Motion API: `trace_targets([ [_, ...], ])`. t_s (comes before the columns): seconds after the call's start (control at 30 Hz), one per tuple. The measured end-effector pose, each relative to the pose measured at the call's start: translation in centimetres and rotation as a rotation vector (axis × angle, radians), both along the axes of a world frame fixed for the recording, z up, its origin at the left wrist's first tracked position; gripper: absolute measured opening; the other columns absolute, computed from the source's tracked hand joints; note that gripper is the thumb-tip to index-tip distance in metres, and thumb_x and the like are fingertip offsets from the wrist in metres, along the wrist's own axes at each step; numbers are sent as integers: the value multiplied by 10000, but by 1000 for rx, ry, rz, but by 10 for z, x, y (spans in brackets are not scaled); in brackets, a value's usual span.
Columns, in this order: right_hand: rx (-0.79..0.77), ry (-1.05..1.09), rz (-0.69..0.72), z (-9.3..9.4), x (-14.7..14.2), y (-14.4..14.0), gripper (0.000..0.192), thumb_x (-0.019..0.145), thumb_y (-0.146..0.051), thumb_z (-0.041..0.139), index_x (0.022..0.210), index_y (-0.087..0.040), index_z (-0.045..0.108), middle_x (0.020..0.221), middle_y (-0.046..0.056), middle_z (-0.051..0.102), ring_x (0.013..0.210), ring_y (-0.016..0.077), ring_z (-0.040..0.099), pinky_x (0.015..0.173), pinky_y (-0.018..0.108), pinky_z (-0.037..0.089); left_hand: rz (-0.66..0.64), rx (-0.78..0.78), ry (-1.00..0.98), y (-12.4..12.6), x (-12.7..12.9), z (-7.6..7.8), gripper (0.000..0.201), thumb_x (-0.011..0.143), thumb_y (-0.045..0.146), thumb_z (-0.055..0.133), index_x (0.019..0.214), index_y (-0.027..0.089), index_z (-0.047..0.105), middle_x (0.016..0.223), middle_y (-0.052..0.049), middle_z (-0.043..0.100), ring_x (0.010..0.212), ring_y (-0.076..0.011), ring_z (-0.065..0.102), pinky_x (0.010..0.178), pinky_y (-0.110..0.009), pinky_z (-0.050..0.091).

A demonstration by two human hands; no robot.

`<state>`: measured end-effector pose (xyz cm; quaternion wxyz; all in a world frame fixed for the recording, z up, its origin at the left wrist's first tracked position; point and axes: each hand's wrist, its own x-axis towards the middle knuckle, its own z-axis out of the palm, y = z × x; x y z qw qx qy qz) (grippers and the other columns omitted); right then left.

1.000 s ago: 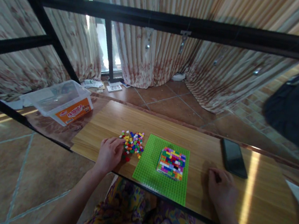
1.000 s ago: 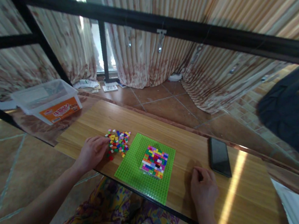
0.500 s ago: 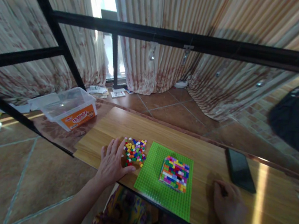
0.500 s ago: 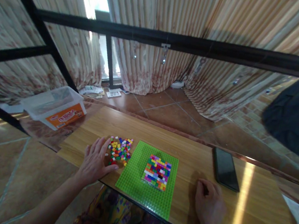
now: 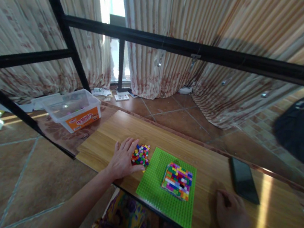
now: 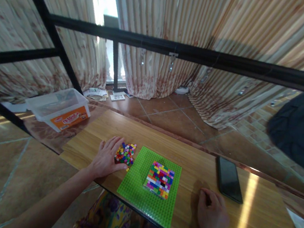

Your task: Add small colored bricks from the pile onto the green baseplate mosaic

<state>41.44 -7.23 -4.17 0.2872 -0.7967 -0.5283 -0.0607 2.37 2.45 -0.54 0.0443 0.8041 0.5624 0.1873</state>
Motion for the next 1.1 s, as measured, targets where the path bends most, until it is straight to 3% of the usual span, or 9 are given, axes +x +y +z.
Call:
trace_targets([
  [0.13, 12, -8, 12, -1, 1, 0, 346, 804, -443, 446, 820, -179, 668, 916, 91, 643, 697, 195, 565, 582, 314, 411, -113, 20, -54, -6, 12, 9, 737, 724, 561, 647, 1360, 262, 423, 1428, -117, 437, 1336, -317, 331, 1088, -578, 168],
  [0.23, 4, 1, 25, -1, 2, 0, 341, 808, -436, 450, 832, -175, 667, 931, 92, 643, 684, 183, 557, 596, 312, 419, -180, 46, -79, -10, 20, 11, 376, 817, 394, 601, 1183, 309, 590, 1337, -43, 547, 1301, -271, 393, 1105, -550, 149],
  [0.33, -12, 3, 23, 1, 1, 0, 336, 810, -427, 450, 853, -175, 668, 938, 89, 642, 684, 178, 555, 607, 311, 424, -199, 59, -110, -12, 20, 8, 205, 864, 332, 548, 1029, 312, 668, 1220, -9, 636, 1233, -239, 468, 1103, -534, 165],
  [0.63, -8, 7, 6, 3, -2, -1, 334, 812, -427, 452, 845, -176, 670, 946, 90, 642, 648, 168, 536, 575, 305, 393, -107, 126, -124, -16, -2, -1, 188, 875, 283, 538, 983, 289, 692, 1088, -22, 700, 1134, -223, 558, 1093, -529, 206],
  [0.83, -17, 4, 14, 3, 0, -1, 323, 808, -419, 460, 846, -176, 670, 937, 85, 642, 647, 168, 536, 597, 309, 404, -27, 136, -128, -19, -11, 1, 166, 873, 278, 538, 933, 276, 692, 1078, -21, 699, 1103, -213, 571, 1091, -513, 204],
  [1.1, -20, -7, -10, 2, -1, 0, 319, 804, -413, 460, 841, -179, 673, 922, 83, 639, 652, 171, 535, 584, 307, 392, -11, 84, -112, -8, 13, 9, 206, 878, 309, 515, 1025, 279, 656, 1205, -40, 629, 1184, -249, 492, 1038, -505, 265],
])
